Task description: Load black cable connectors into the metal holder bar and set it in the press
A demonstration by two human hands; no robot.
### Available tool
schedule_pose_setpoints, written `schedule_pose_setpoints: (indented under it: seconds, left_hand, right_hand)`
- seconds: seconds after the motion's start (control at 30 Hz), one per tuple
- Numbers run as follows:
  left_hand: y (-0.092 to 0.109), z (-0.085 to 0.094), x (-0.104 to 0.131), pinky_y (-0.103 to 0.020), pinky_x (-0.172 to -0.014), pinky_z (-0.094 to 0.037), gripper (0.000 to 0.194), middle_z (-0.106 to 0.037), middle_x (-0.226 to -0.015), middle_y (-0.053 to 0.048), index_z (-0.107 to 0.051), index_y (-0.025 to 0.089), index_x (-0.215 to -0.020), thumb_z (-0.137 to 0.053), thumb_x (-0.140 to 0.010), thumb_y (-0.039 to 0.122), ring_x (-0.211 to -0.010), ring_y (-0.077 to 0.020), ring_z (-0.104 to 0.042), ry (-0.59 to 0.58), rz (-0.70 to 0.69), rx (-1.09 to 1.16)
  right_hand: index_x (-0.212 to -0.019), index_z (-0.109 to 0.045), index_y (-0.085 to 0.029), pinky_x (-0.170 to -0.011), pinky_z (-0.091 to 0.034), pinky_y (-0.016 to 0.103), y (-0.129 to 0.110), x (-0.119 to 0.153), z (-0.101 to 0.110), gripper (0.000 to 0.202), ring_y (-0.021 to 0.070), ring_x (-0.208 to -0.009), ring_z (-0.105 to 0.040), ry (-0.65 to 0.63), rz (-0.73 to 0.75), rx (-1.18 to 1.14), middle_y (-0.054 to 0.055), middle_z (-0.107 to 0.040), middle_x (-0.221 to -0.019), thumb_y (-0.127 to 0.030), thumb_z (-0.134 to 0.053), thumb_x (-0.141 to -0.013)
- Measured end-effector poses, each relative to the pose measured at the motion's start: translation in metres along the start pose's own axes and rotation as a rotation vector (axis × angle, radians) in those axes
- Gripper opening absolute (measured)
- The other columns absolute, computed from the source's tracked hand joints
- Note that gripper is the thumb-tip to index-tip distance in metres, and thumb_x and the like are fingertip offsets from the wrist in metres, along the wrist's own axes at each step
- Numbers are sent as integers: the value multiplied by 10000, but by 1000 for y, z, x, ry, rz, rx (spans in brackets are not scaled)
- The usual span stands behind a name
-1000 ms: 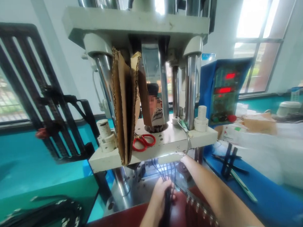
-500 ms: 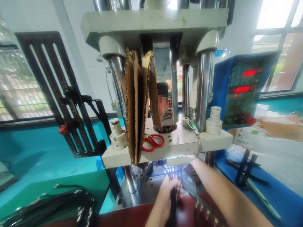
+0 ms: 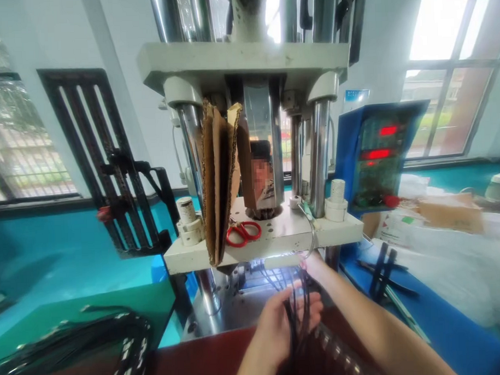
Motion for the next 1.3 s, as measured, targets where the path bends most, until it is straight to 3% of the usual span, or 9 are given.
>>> schedule_pose_setpoints:
  seconds: [0.1,0.17,0.3,0.4,0.63,0.87,1.0,1.13,1.3]
  left_hand:
    - [-15,-20,14,-294,-660,-482,308,-653,-802,-160,-573,45,-913,-517,-764,308,-710,-211,-634,37,59,81]
    - [-25,-31,25,-248,-582,-474,342,-636,-709,-134,-581,29,-855,-493,-788,353,-596,-159,-605,31,114,106]
    - [-46,-48,43,-126,-336,-231,240,-468,-476,11,-567,69,-814,-464,-821,286,-340,-31,-354,-164,173,152]
    - [-73,-43,48,-131,-324,-100,199,-333,-405,57,-534,104,-712,-438,-823,238,-305,-18,-221,-186,200,113]
    - [-123,-36,56,-169,-338,-99,194,-305,-400,64,-489,151,-645,-489,-778,292,-317,-39,-174,-250,235,-192]
    - [-157,-7,93,-216,-366,-232,341,-460,-458,-7,-588,175,-561,-629,-635,505,-398,-82,-369,-387,189,-858]
    - [-141,-5,124,-243,-415,-303,262,-483,-499,10,-606,247,-572,-688,-578,496,-457,-104,-411,-389,-8,-990]
    - [-90,-19,131,-242,-489,-332,304,-471,-495,5,-578,200,-628,-557,-736,483,-474,-94,-414,-226,-369,-848]
    - [-38,-19,131,-224,-474,-303,267,-473,-468,23,-524,165,-752,-454,-831,410,-431,-80,-405,-43,-732,-549]
  right_hand:
    - [-663,-509,-141,-294,-248,157,9,29,8,300,29,-291,-310,-16,-45,-28,-98,-404,-434,-346,-455,-875]
    - [-621,-502,-156,-283,-235,167,9,52,15,249,44,-275,-333,-26,-37,-65,-93,-408,-392,-301,-487,-822]
    - [-627,-536,-170,-309,-295,178,5,88,38,134,73,-332,-435,26,9,-164,-61,-505,-429,-284,-542,-697]
    - [-634,-529,-186,-298,-283,185,2,104,61,167,78,-322,-410,90,56,-238,-72,-493,-421,-346,-569,-660]
    - [-625,-529,-180,-286,-244,179,4,141,108,212,64,-296,-367,182,114,-308,-81,-455,-393,-353,-649,-614]
    - [-639,-496,-195,-299,-316,186,17,160,152,203,76,-326,-409,248,59,-353,-52,-507,-443,-359,-612,-669]
    - [-686,-510,-192,-343,-358,173,14,171,184,178,79,-379,-468,308,136,-330,-44,-553,-489,-337,-611,-677]
    - [-675,-518,-171,-300,-300,173,25,178,206,279,85,-320,-444,353,155,-216,-36,-538,-425,-416,-647,-638]
    - [-707,-557,-144,-362,-375,213,46,181,216,379,124,-392,-511,285,81,-110,10,-583,-475,-462,-702,-560]
Point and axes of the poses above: each hand's wrist, its own x-axis away from the middle knuckle, its own z-axis out of the back of the hand, y = z × x, the point moved 7 cm from there along -x, towards the middle knuckle
